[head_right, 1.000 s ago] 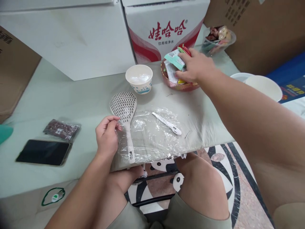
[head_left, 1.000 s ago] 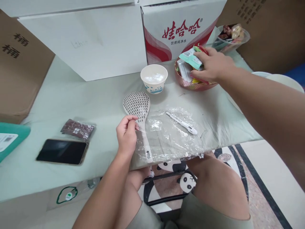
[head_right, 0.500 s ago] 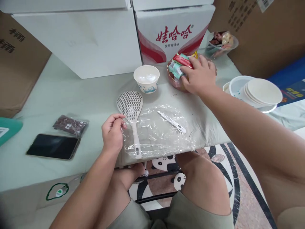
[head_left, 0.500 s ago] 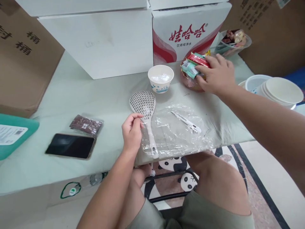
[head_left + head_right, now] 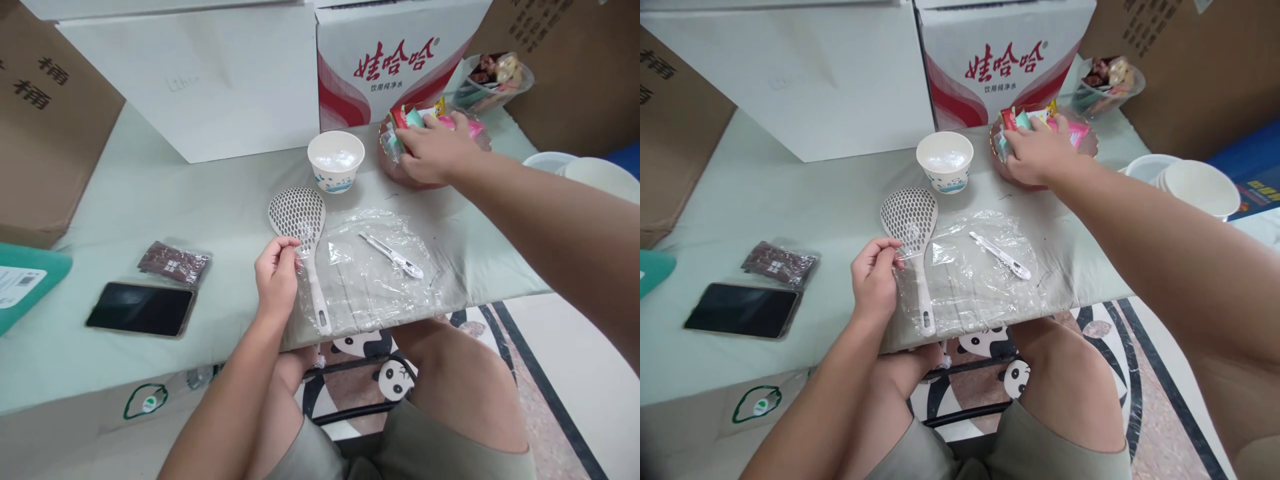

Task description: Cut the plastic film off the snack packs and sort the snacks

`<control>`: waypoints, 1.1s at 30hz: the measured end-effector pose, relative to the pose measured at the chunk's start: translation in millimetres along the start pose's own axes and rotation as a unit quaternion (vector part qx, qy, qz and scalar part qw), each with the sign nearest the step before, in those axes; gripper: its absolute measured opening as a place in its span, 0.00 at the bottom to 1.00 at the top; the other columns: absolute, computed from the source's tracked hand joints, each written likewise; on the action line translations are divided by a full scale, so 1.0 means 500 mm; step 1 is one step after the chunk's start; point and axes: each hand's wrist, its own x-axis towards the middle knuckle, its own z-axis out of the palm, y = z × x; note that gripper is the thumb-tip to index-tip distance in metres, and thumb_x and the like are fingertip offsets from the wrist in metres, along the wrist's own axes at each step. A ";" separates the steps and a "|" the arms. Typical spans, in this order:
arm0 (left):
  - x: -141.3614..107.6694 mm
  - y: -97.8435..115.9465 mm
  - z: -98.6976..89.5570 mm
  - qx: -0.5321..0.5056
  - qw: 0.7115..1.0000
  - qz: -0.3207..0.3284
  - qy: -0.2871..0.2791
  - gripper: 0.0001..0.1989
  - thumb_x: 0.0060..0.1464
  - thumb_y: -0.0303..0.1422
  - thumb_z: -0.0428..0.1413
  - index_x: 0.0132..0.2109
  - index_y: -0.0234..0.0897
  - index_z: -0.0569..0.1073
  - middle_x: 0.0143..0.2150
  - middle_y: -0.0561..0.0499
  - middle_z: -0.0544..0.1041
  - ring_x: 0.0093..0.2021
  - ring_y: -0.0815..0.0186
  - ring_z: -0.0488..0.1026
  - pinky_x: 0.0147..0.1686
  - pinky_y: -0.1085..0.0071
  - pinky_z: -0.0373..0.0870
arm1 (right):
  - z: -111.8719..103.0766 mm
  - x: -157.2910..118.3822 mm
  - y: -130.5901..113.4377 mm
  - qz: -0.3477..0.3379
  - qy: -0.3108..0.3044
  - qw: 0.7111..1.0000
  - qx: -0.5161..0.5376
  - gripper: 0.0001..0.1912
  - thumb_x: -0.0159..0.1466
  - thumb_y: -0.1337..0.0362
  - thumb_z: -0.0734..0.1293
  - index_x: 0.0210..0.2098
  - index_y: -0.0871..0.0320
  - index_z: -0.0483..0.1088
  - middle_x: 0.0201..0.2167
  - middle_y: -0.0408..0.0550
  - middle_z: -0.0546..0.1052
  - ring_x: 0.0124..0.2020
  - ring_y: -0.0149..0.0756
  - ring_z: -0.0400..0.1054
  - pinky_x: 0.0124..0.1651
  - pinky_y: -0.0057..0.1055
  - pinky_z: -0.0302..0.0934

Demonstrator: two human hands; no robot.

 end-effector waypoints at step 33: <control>0.046 -0.005 -0.068 0.022 0.999 -0.017 0.032 0.12 0.45 0.33 0.66 0.38 0.38 0.74 0.35 0.54 0.74 0.29 0.72 0.69 0.23 0.77 0.63 | 0.089 -0.411 -0.349 -0.074 -0.001 0.976 0.204 0.13 0.70 0.60 0.61 0.37 0.57 0.76 0.38 0.53 0.79 0.41 0.46 0.70 0.46 0.44 0.64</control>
